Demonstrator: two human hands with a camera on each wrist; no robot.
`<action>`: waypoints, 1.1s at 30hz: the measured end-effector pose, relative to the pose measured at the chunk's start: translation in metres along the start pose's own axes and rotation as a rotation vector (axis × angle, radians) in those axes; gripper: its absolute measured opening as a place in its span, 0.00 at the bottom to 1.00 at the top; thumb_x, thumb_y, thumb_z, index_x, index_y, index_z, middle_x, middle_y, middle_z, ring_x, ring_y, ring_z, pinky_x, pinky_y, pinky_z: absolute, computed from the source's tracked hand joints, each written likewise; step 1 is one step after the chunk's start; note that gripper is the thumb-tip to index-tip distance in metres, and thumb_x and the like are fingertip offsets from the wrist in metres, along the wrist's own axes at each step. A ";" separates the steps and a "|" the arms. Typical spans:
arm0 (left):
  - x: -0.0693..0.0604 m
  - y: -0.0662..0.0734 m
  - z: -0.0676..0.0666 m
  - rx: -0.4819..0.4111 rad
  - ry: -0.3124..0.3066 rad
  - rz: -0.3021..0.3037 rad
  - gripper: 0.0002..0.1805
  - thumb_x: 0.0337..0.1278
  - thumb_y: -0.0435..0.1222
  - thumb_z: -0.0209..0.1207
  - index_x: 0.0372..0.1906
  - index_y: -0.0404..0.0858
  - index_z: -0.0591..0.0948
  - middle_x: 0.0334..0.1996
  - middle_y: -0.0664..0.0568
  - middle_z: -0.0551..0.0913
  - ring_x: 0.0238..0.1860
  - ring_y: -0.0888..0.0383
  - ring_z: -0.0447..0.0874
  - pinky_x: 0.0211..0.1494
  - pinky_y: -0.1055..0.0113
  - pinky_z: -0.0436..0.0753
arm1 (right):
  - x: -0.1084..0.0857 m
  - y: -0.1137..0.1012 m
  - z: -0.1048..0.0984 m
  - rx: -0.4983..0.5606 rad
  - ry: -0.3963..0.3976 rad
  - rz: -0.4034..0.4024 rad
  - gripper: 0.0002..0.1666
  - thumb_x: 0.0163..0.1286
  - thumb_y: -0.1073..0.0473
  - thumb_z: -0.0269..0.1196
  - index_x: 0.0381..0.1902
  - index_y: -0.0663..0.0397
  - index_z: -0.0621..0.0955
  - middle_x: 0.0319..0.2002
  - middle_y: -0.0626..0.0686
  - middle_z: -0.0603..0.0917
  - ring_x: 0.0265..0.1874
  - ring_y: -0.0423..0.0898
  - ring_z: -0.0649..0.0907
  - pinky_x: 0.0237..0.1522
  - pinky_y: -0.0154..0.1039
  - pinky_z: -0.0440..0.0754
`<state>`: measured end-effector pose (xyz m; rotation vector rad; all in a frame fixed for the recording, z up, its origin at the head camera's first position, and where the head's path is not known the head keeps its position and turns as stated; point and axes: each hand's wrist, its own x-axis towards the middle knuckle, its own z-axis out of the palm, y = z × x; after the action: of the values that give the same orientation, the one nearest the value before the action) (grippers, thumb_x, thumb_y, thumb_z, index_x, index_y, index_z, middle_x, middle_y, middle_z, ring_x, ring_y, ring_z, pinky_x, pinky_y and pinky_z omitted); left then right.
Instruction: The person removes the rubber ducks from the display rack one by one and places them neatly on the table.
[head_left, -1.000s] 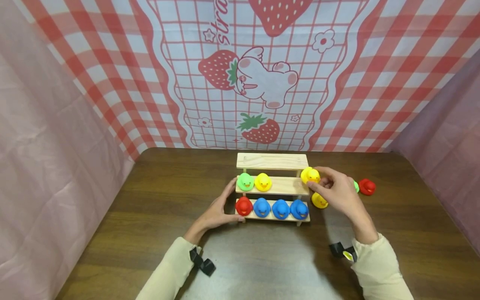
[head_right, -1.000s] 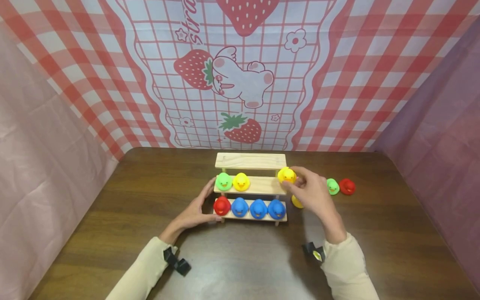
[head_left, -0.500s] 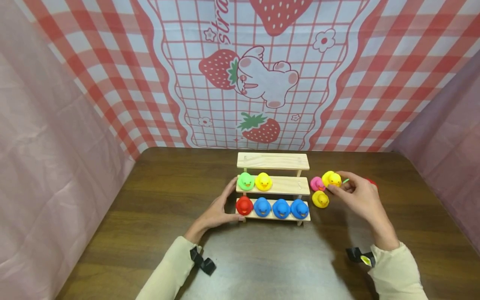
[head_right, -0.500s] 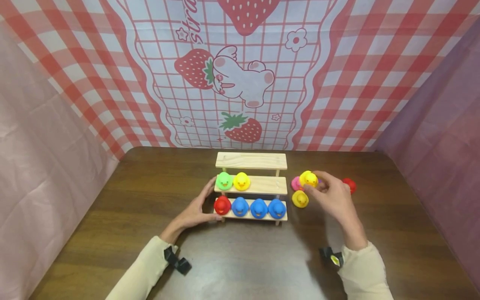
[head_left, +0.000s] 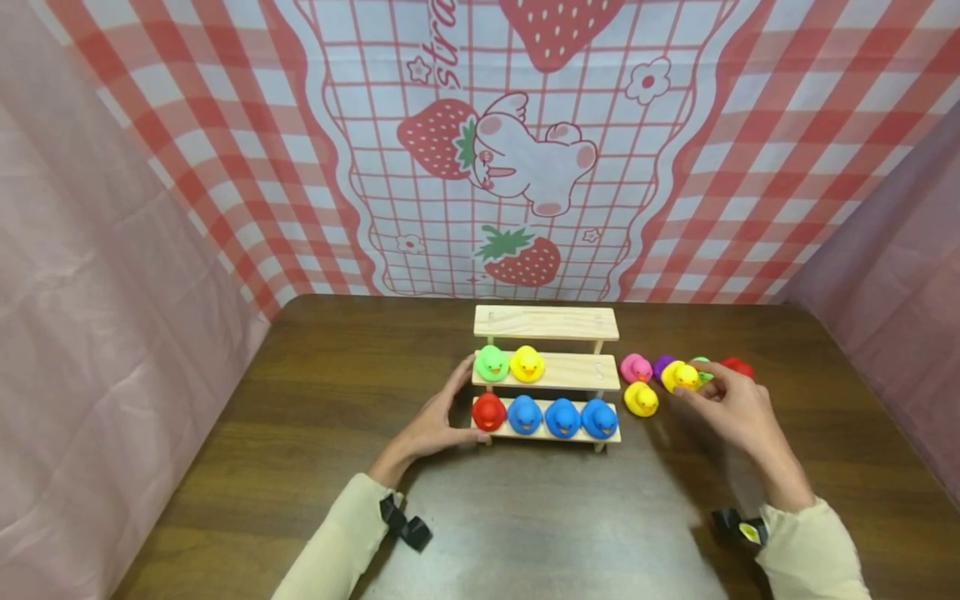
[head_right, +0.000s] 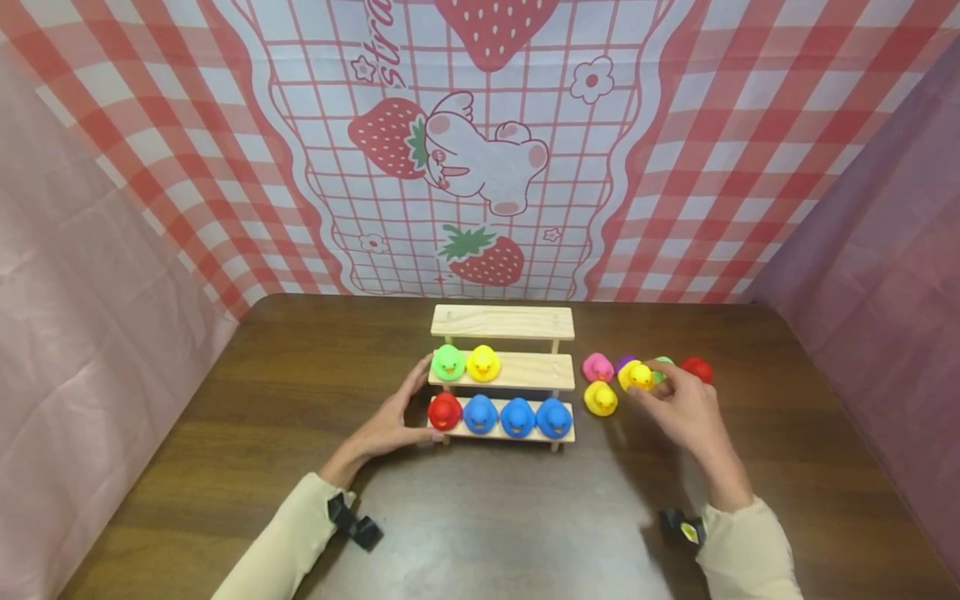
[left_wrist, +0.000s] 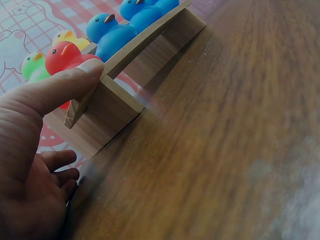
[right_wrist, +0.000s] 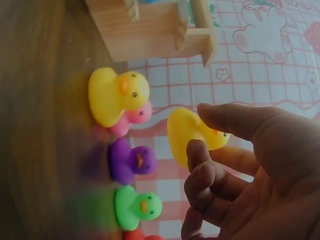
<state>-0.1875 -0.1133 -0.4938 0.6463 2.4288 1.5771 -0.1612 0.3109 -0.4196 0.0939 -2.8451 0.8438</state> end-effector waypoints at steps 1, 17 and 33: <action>0.000 0.000 0.000 -0.001 0.001 -0.002 0.65 0.44 0.36 0.77 0.80 0.64 0.46 0.79 0.44 0.59 0.80 0.48 0.55 0.80 0.37 0.50 | 0.000 0.002 0.001 -0.002 -0.005 0.004 0.29 0.65 0.51 0.69 0.57 0.67 0.79 0.24 0.53 0.82 0.20 0.37 0.72 0.23 0.32 0.70; -0.001 0.000 0.000 0.003 0.005 0.001 0.64 0.44 0.37 0.77 0.80 0.65 0.46 0.79 0.45 0.59 0.80 0.47 0.55 0.79 0.36 0.51 | -0.007 0.015 0.012 -0.032 -0.063 0.004 0.30 0.65 0.52 0.70 0.57 0.68 0.79 0.23 0.49 0.83 0.19 0.35 0.71 0.28 0.34 0.66; 0.000 0.000 -0.001 0.014 -0.009 0.016 0.64 0.45 0.38 0.77 0.80 0.63 0.46 0.79 0.46 0.59 0.81 0.48 0.53 0.79 0.36 0.51 | -0.010 0.025 0.020 -0.033 -0.116 0.026 0.29 0.66 0.52 0.68 0.58 0.66 0.78 0.22 0.49 0.79 0.19 0.36 0.70 0.26 0.33 0.65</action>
<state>-0.1876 -0.1143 -0.4932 0.6761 2.4368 1.5606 -0.1566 0.3209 -0.4518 0.1048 -2.9729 0.8217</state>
